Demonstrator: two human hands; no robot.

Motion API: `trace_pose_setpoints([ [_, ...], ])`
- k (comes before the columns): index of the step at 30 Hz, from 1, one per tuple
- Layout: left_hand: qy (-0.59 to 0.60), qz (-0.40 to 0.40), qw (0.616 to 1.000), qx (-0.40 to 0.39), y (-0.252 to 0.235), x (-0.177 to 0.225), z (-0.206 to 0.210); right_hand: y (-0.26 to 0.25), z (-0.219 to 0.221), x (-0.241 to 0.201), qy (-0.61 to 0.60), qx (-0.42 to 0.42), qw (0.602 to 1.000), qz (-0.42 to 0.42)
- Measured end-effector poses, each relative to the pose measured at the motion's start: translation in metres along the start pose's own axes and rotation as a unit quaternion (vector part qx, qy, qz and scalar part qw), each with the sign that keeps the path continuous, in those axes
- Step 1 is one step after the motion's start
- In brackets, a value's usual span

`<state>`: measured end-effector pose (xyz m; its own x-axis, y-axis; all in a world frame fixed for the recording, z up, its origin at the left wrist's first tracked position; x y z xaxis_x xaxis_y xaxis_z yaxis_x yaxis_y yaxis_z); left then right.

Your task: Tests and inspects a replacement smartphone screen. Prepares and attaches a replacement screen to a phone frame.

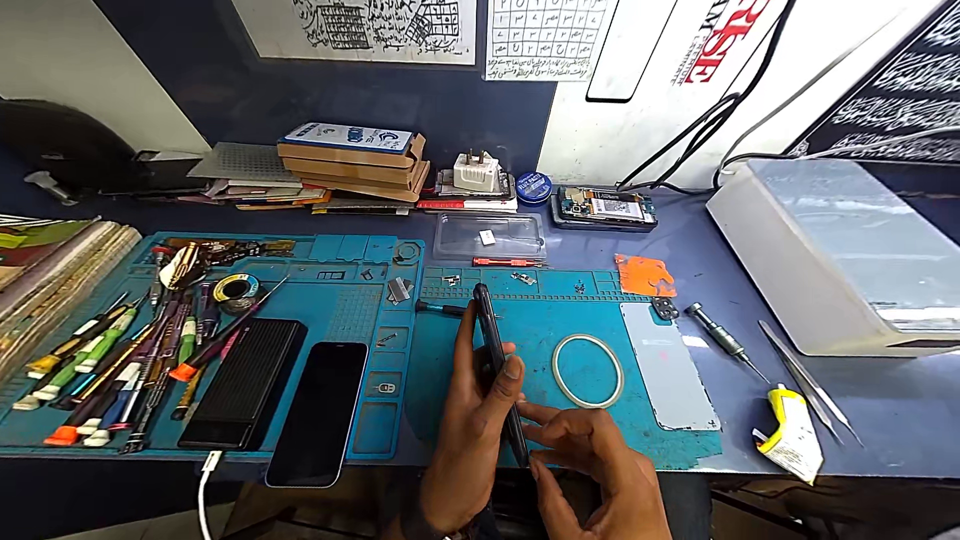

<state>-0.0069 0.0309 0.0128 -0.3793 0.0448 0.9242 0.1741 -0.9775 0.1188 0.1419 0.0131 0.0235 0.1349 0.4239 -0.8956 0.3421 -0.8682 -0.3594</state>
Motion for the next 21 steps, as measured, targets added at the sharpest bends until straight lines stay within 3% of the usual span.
trace_pose_setpoints([
  [7,-0.015,0.024,1.0,0.013,0.0,0.0,0.002,0.006,0.004,0.002,0.027,0.041,0.998,-0.041],
  [12,-0.011,0.031,0.999,-0.01,-0.002,-0.001,0.0,0.002,-0.004,0.004,-0.029,0.033,0.999,-0.014],
  [15,0.081,-0.005,0.986,-0.143,0.0,0.0,-0.003,-0.019,-0.029,0.008,-0.036,0.107,0.994,-0.004],
  [17,0.181,-0.083,0.94,-0.278,0.001,0.001,-0.005,-0.037,-0.052,0.013,-0.059,0.123,0.99,0.03],
  [21,0.237,-0.177,0.845,-0.446,0.006,-0.002,-0.004,-0.058,-0.082,0.01,-0.124,0.011,0.99,0.07],
])
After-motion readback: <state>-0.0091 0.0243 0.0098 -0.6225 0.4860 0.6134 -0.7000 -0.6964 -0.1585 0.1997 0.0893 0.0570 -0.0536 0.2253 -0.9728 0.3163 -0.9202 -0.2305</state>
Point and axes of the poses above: each hand's wrist, its own y-axis away from the middle knuckle, its own z-axis out of the palm, x = y × z, the point moved 2 cm from there along -y, towards the middle knuckle, and after that the axes turned 5 degrees about -y, right-handed, at the moved point
